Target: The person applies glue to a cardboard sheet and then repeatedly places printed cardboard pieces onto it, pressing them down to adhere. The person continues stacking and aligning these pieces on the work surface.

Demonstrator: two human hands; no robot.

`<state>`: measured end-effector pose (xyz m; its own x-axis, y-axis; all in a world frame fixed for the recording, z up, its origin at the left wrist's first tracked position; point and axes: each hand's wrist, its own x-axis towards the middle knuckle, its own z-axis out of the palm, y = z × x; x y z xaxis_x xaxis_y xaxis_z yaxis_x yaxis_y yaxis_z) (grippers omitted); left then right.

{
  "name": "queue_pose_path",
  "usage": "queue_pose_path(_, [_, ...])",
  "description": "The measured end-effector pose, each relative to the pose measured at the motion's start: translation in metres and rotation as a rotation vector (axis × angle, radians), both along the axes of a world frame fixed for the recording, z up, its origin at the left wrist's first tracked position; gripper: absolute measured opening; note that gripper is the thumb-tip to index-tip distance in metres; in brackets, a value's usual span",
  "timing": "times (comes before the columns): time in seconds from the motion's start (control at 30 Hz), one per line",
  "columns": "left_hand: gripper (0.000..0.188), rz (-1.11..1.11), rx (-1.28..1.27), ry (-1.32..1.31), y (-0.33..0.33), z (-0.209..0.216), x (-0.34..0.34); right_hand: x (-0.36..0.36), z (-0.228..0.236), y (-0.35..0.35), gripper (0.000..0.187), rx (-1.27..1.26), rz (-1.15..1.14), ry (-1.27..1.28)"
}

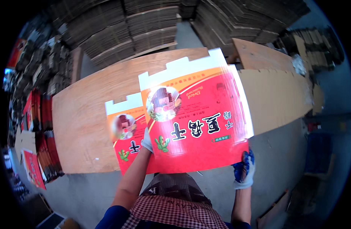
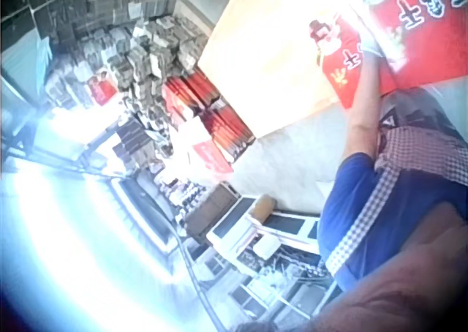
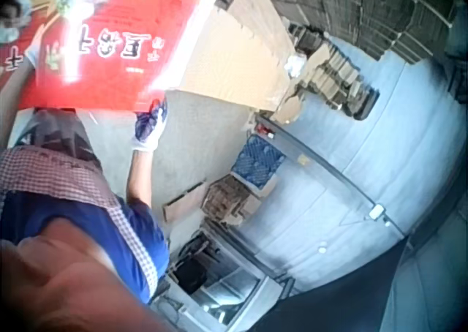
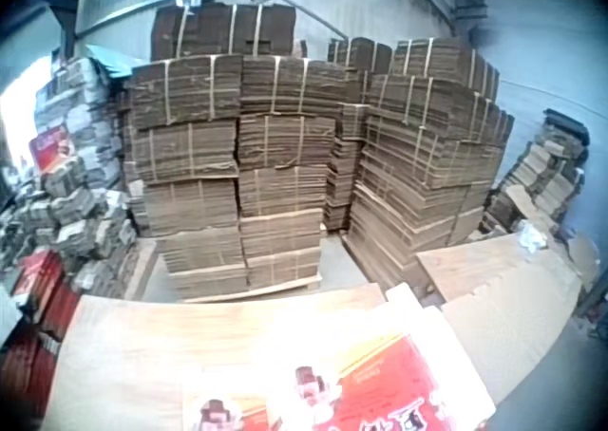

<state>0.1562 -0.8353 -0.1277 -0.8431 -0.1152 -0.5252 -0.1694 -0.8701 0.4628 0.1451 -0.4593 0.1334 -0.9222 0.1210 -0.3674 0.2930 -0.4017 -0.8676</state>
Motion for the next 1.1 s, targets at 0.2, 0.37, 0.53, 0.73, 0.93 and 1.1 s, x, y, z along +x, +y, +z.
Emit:
queue_pose_path(0.2, [0.053,0.429,-0.29,0.013,-0.085,0.029,0.073,0.036,-0.144,-0.043,0.055,-0.158,0.272,-0.237])
queue_pose_path(0.37, [0.075,0.284,-1.087,-0.241,-0.123,0.074,0.109,0.096,-0.205,-0.08,0.054,-0.051,0.368,-0.296])
queue_pose_path(0.53, [0.071,-0.185,-2.173,-0.362,-0.072,0.1,0.068,0.095,-0.188,-0.11,0.047,0.166,0.314,-0.519])
queue_pose_path(0.73, [0.074,-0.678,-2.183,-0.013,0.026,0.1,-0.004,0.043,-0.144,-0.079,0.036,1.452,0.854,-0.14])
queue_pose_path(0.93, [0.066,-0.726,-2.201,0.082,0.026,0.085,-0.001,-0.065,-0.182,-0.002,0.036,1.378,0.203,0.127])
queue_pose_path(1.1, [0.064,-0.764,-2.194,0.062,0.022,0.08,0.002,-0.103,-0.167,0.006,0.033,1.069,0.48,-0.195])
